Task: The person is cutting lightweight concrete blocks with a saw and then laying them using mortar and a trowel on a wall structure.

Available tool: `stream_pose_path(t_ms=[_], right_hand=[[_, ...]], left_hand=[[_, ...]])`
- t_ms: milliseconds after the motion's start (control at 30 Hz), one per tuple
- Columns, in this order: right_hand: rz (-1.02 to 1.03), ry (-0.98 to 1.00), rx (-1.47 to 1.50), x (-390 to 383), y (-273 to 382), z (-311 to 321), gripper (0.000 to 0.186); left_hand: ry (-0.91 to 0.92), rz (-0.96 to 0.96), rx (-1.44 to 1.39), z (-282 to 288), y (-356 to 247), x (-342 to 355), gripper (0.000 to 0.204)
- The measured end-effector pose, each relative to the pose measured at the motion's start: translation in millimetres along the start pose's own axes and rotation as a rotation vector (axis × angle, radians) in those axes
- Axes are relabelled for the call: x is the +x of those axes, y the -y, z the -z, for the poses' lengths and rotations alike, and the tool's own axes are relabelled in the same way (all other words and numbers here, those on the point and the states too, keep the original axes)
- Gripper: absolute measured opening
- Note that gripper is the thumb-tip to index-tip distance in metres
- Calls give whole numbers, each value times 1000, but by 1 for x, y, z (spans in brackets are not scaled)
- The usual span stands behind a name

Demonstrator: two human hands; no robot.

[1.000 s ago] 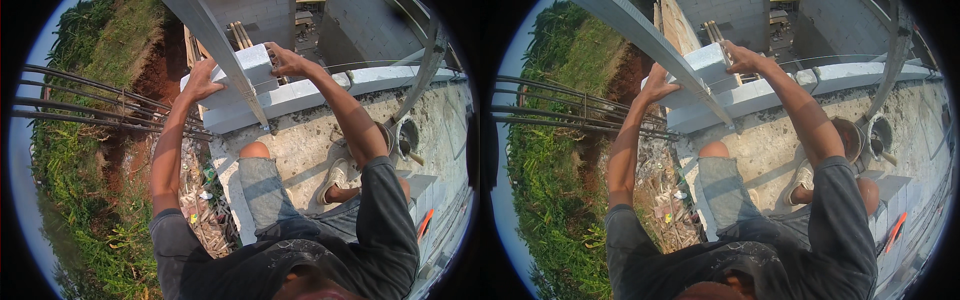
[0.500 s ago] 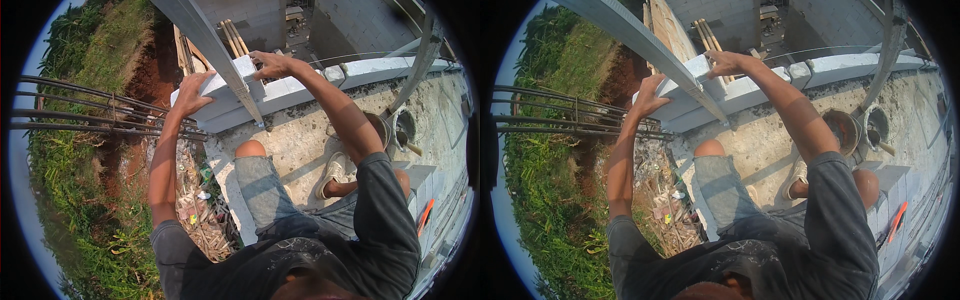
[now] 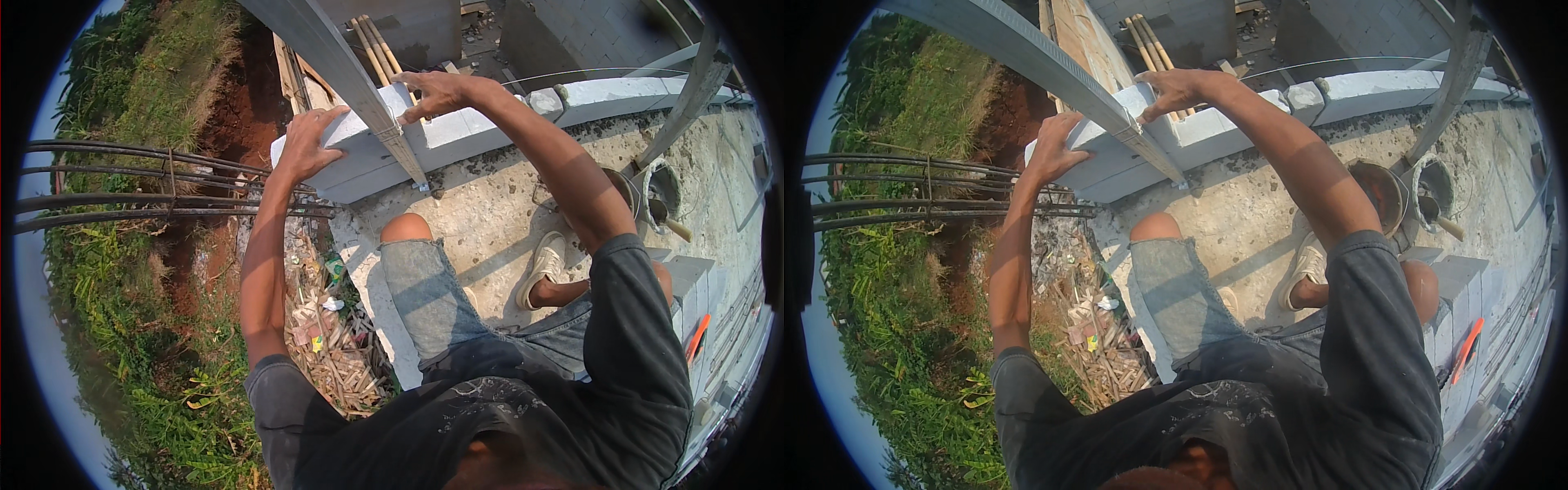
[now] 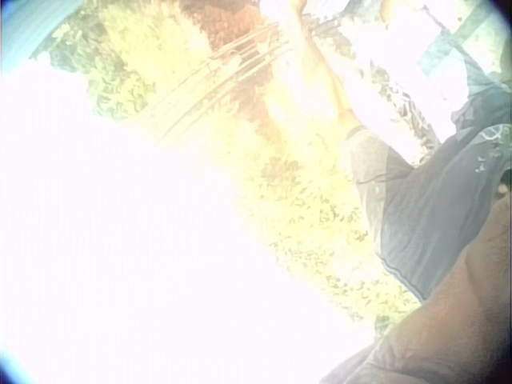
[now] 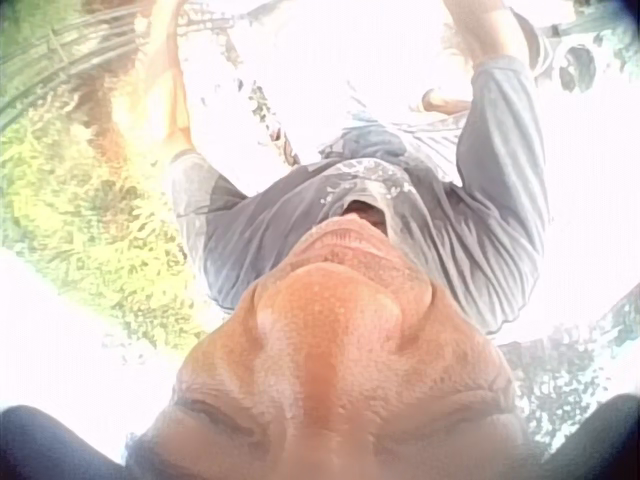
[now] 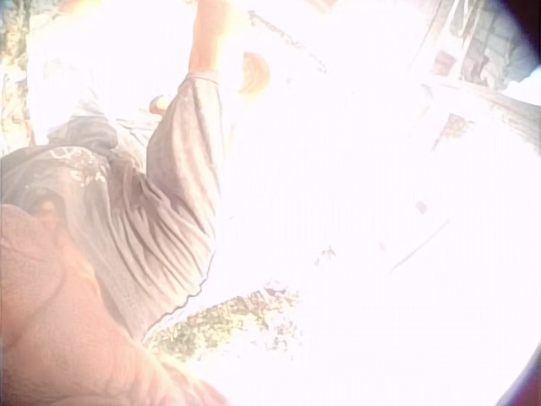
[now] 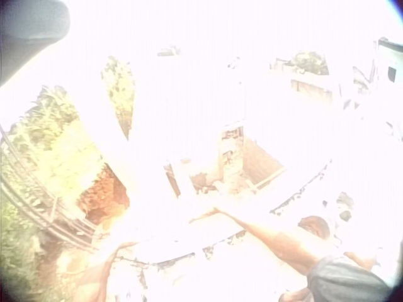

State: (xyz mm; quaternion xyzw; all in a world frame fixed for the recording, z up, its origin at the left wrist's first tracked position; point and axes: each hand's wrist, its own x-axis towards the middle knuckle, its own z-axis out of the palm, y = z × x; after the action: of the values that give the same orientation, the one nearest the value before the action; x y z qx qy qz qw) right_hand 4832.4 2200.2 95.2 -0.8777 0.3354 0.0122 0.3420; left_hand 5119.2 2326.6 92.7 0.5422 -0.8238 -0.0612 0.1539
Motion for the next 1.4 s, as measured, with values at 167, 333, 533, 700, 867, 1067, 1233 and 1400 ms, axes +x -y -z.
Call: stream_pose_path(t_ms=[167,333,533,700,867,1067,1233,1400], right_hand=[[29,38,-19,-7,0,2,111],[178,18,-193,-17,0,1,104],[155,-45,-239,-21,-1,-5,96],[217,-193,-310,-19,1,-14,79],[147,-254,-384,-18,4,-23,71],[77,-401,-393,-38,3,-22,77],[90,-560,-469,-83,-9,-12,74],[68,-685,-503,-148,-30,0,57]], left_hand=[[34,19,43,1,-1,-2,82],[1,-2,56,4,-5,-3,83],[57,44,88,15,-7,-4,88],[157,146,54,29,1,-15,94],[204,172,133,32,11,-25,93],[181,119,140,31,10,-26,91],[176,103,131,27,9,-26,90],[198,70,127,21,12,-22,92]])
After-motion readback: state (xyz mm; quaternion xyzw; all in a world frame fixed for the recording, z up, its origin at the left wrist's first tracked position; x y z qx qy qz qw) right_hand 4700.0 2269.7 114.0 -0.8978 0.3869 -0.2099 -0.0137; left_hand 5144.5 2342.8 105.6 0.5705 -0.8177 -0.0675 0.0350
